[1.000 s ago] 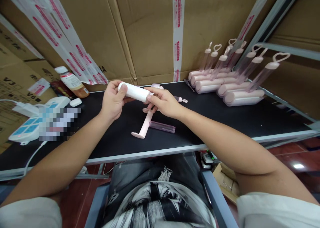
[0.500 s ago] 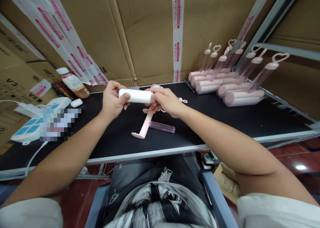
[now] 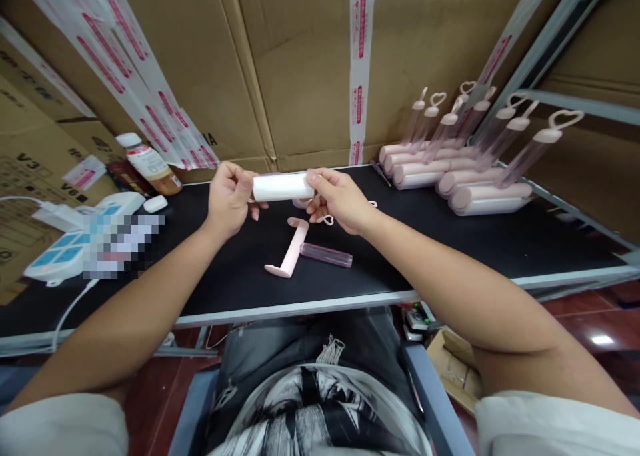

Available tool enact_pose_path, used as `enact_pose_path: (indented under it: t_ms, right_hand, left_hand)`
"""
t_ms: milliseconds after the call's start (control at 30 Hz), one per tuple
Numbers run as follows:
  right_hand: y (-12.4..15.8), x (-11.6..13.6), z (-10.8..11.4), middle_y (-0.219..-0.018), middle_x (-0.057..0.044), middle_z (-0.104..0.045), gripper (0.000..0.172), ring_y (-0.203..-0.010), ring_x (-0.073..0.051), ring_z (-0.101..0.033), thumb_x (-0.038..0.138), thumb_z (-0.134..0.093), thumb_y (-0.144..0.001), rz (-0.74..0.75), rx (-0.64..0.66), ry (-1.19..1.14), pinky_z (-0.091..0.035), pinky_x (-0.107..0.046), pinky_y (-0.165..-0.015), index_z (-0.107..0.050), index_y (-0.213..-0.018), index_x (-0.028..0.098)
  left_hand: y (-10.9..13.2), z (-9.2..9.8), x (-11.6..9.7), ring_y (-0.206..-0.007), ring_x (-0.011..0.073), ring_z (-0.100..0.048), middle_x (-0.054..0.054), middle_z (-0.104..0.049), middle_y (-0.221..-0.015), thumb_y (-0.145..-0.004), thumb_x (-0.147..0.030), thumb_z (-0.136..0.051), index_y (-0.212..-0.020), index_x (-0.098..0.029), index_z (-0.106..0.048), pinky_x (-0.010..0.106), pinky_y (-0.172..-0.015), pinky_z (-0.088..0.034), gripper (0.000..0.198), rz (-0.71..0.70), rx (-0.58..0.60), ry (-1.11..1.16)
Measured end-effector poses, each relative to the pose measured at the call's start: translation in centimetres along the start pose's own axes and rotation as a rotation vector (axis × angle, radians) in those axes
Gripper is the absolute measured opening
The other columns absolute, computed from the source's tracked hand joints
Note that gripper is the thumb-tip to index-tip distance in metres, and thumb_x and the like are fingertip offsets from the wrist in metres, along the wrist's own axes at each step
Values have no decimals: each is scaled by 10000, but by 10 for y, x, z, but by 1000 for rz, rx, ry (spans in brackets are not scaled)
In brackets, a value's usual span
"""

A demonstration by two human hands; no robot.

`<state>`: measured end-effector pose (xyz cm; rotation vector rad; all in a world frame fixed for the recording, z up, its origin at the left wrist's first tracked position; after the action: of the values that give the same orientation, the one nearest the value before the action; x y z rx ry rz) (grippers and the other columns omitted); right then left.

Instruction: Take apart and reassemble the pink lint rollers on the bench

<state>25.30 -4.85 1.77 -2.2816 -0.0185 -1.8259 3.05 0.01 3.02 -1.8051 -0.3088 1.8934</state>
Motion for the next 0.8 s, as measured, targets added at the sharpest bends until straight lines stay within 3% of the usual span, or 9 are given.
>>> enact_pose_path:
  t_ms: [67,133,233,300,400,533,700,800]
  right_hand:
    - [-2,1,3,-696,-3,-713,486,-533,-154,-658,570,-903,-822,8,-42,10,-618,-286,-455,-665,-1029,200]
    - [-3,1,6,-662,12,-679,433,-518,-157,-644,542,-879,-848,8,-80,21,-615,-296,-437,-659,-1008,206]
    - [-4,2,8,-650,19,-660,381,-502,-150,-625,513,-850,-877,4,-114,44,-602,-286,-414,-658,-998,208]
    - [-4,1,8,-662,14,-669,373,-500,-145,-624,509,-847,-883,3,-117,57,-597,-276,-411,-650,-984,209]
    - [-4,1,8,-667,12,-670,398,-494,-142,-626,531,-859,-878,9,-107,79,-595,-274,-412,-636,-955,210]
    - [-3,0,6,-659,20,-664,418,-488,-147,-644,560,-846,-891,11,-76,106,-588,-267,-414,-644,-987,207]
    - [-2,0,5,-694,9,-698,429,-488,-141,-652,566,-840,-887,13,-64,118,-584,-259,-416,-642,-1002,203]
    - [-2,1,5,-694,10,-692,444,-494,-145,-649,568,-855,-861,29,-66,116,-591,-272,-419,-644,-993,201]
  left_hand:
    - [-4,5,3,-469,124,-639,-39,-652,-789,-862,-813,-729,-958,-271,-378,197,-320,-363,653,78,0,-21]
    - [-6,8,9,-455,131,-635,-41,-648,-731,-921,-597,-768,-963,-261,-422,189,-324,-355,484,211,54,-122]
    - [-1,10,23,-434,131,-606,-27,-647,-697,-848,-271,-810,-925,-231,-528,200,-338,-361,295,412,243,-394]
    - [3,8,30,-456,132,-596,-8,-652,-711,-798,-182,-784,-870,-216,-592,232,-382,-415,208,416,354,-539]
    - [4,6,33,-622,176,-656,26,-709,-793,-780,-206,-767,-851,-222,-646,300,-561,-518,142,274,412,-732]
    - [2,11,34,-854,255,-715,67,-774,-938,-817,-413,-788,-991,-224,-703,364,-743,-500,271,230,404,-981]
    - [-6,23,32,-898,284,-723,94,-801,-1022,-876,-612,-713,-996,-236,-734,373,-727,-467,395,312,376,-1075]
    - [-20,51,23,-905,297,-731,106,-815,-1055,-838,-621,-749,-961,-240,-741,372,-734,-485,400,364,334,-1178]
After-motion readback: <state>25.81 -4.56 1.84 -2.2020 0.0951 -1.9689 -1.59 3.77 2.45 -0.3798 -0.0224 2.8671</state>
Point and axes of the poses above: each hand's wrist, its own y-axis away from the middle knuckle, its own z-axis out of the back of the hand, x = y × z, the point moved 4 cm from there along -y, towards the middle knuckle
